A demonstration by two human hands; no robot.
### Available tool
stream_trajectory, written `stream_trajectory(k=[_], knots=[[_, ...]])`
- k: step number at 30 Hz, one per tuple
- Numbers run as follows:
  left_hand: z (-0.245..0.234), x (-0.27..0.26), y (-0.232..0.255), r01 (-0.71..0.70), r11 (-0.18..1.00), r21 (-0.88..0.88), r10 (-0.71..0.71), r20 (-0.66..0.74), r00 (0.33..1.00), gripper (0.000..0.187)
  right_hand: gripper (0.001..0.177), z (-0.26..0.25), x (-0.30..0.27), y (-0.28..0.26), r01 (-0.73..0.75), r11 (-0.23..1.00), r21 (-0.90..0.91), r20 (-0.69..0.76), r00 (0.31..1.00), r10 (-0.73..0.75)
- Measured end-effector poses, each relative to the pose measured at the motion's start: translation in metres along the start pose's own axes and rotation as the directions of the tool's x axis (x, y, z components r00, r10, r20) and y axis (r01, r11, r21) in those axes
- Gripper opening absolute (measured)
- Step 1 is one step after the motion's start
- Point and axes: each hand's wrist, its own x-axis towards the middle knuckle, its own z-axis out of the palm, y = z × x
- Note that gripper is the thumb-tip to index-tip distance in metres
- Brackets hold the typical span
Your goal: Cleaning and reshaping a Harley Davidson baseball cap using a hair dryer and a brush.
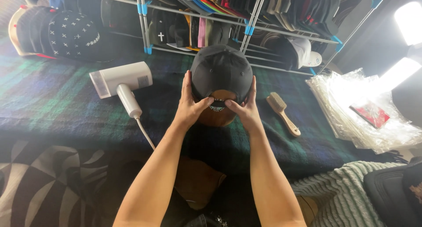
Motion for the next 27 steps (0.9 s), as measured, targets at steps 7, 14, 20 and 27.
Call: stream_trajectory(k=[7,14,20,27], knots=[[-0.001,-0.004,-0.004,0.103,0.994,-0.04,-0.1,0.072,0.992,0.128,0.138,-0.002,-0.005,0.019,0.045,0.998,0.032,-0.042,0.998,-0.044],[-0.005,0.001,0.001,0.114,0.993,-0.012,-0.112,0.119,0.987,0.127,0.139,0.012,-0.009,0.007,-0.011,0.991,-0.135,-0.121,0.993,-0.006],[-0.008,-0.003,-0.004,0.02,0.989,0.15,-0.029,0.057,0.998,0.126,0.129,0.014,-0.017,-0.006,-0.036,0.977,-0.212,-0.141,0.99,0.006],[-0.001,-0.003,-0.008,0.031,0.999,0.042,-0.033,0.05,0.998,0.122,0.119,0.008,-0.01,0.024,0.058,0.998,-0.032,-0.114,0.992,-0.062]])
